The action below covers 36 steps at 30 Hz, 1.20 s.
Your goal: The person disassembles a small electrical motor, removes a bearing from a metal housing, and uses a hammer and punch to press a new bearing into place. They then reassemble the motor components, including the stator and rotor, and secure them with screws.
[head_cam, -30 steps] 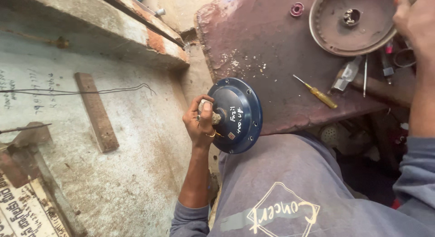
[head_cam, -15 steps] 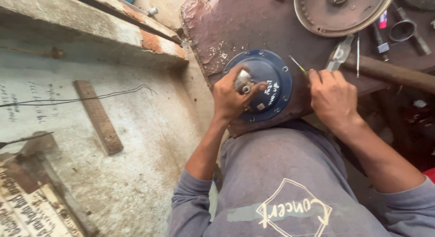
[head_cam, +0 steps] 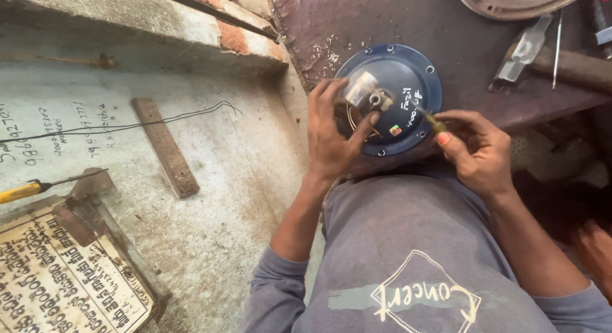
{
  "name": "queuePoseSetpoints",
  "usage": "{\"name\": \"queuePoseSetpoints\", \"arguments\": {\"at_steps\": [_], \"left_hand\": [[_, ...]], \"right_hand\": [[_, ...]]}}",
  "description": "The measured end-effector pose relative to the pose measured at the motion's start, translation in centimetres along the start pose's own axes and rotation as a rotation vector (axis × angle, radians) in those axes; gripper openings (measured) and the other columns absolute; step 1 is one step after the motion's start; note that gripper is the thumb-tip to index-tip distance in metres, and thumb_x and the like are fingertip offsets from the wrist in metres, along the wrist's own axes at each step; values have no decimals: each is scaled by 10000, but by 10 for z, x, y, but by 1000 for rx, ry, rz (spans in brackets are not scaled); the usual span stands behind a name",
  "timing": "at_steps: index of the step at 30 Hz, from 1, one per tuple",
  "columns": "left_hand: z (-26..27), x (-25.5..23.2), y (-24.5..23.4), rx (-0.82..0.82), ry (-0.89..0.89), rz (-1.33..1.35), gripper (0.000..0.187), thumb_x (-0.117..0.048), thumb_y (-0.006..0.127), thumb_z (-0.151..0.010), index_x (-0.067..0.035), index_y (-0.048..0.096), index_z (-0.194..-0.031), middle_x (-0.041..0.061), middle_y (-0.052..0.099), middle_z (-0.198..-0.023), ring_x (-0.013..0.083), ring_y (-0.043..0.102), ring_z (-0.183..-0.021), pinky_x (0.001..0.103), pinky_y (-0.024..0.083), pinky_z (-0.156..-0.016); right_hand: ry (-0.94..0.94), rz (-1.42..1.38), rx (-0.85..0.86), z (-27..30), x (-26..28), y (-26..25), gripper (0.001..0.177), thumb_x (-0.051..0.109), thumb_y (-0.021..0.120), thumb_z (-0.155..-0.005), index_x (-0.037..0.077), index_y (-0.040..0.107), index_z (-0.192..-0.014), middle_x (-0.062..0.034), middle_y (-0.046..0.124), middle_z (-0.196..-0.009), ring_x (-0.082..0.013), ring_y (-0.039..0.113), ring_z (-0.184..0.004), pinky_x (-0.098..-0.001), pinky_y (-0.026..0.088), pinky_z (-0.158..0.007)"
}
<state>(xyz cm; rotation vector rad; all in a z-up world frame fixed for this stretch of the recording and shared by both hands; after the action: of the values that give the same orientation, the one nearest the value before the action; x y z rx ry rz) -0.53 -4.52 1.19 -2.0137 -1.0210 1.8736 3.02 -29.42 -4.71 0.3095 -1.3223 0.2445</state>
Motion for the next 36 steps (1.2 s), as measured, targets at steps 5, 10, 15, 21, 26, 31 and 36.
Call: {"name": "queuePoseSetpoints", "arguments": {"at_steps": [5, 10, 15, 21, 26, 31, 36], "left_hand": [[14, -11, 3, -123, 196, -84, 330, -164, 851, -911, -106, 672, -1182, 175, 536, -1377, 301, 612, -1271, 409, 565, -1067], [5, -19, 10, -117, 261, -202, 259, -117, 844, -884, -65, 725, -1108, 153, 575, -1358, 379, 559, -1362, 471, 520, -1145], [-1, -21, 12, -66, 239, -140, 212, -68, 789, -948, -60, 729, -1151, 131, 630, -1355, 359, 592, -1352, 431, 544, -1130], [-2, -18, 12, -84, 279, -160, 190, -62, 782, -929, -28, 714, -1103, 140, 648, -1284, 378, 601, -1358, 458, 555, -1141], [-1, -15, 12, -84, 278, -176, 182, -66, 793, -906, -39, 718, -1070, 129, 650, -1258, 367, 613, -1331, 457, 548, -1117], [-3, -14, 11, -76, 287, -191, 192, -62, 782, -886, -40, 717, -1066, 116, 652, -1246, 362, 616, -1316, 458, 543, -1110], [-2, -11, 11, -65, 291, -187, 220, -61, 772, -896, -29, 712, -1105, 133, 642, -1271, 363, 603, -1326, 462, 531, -1127]], "right_hand": [[-145, 102, 1, 8, 0, 9, 230, 76, 740, -1015, -7, 723, -1228, -69, 728, -1080, -101, 683, -968, -227, 551, -886], [-153, 39, -38, 3, 4, 12, 217, 84, 743, -1033, 9, 732, -1237, -60, 724, -1081, -87, 670, -917, -218, 545, -867], [-196, 60, -36, -3, 10, 18, 205, 84, 747, -1043, 14, 734, -1235, -66, 729, -1091, -96, 687, -949, -229, 557, -908], [-192, 55, -16, -6, 12, 22, 203, 83, 741, -1025, 10, 735, -1214, -69, 734, -1051, -115, 702, -954, -241, 575, -875], [-193, 81, -35, -7, 14, 27, 183, 84, 732, -1035, 8, 731, -1202, -77, 748, -1094, -135, 721, -1032, -260, 588, -937], [-218, 215, -38, -9, 28, 29, 184, 87, 736, -1014, 17, 744, -1184, -85, 765, -1022, -137, 734, -932, -257, 587, -837], [-559, 596, -60, -8, 57, 35, 172, 26, 773, -890, -26, 775, -1055, -141, 735, -826, -237, 690, -728, -341, 549, -672]]}}
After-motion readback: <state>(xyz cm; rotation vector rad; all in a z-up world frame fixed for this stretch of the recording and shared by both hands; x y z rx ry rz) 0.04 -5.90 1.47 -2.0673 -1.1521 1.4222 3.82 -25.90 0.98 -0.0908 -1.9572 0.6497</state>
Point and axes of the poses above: each hand's wrist, its own z-axis away from the middle knuckle, its own y-axis out of the palm, x = y × z, the point moved 4 cm from there along -z, towards the middle knuckle
